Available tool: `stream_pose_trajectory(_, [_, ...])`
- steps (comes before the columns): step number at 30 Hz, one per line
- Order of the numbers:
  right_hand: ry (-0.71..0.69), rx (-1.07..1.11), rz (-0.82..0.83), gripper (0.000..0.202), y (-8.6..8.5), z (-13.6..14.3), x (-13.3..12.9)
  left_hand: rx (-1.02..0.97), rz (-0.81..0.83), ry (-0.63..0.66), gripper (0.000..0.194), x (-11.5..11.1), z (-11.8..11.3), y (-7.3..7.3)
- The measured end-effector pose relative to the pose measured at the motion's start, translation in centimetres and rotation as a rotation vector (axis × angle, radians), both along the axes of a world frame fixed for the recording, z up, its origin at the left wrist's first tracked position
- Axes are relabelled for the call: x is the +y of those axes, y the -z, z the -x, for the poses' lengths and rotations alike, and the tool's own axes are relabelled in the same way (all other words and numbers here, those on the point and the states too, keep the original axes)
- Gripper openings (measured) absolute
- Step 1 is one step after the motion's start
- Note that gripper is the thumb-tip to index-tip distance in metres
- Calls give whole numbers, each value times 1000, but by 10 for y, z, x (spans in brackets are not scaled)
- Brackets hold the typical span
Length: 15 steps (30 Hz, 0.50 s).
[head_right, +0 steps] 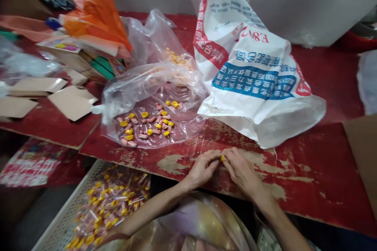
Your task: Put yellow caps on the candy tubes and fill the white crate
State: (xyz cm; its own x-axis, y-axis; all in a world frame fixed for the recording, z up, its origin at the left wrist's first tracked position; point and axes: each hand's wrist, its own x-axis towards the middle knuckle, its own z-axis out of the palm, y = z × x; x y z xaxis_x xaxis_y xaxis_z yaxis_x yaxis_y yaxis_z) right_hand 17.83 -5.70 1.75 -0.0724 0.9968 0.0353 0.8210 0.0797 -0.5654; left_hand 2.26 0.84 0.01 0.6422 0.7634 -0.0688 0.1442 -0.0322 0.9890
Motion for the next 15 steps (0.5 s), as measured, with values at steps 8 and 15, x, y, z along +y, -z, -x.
stream_pose_trajectory(8, [-78, -415, -125, 17, 20, -5, 7, 74, -57, -257, 25, 14, 17, -1])
stream_pose_trajectory(15, [-55, -175, -148, 20, 15, -14, 6, 77, -50, -207, 23, 6, 8, -5])
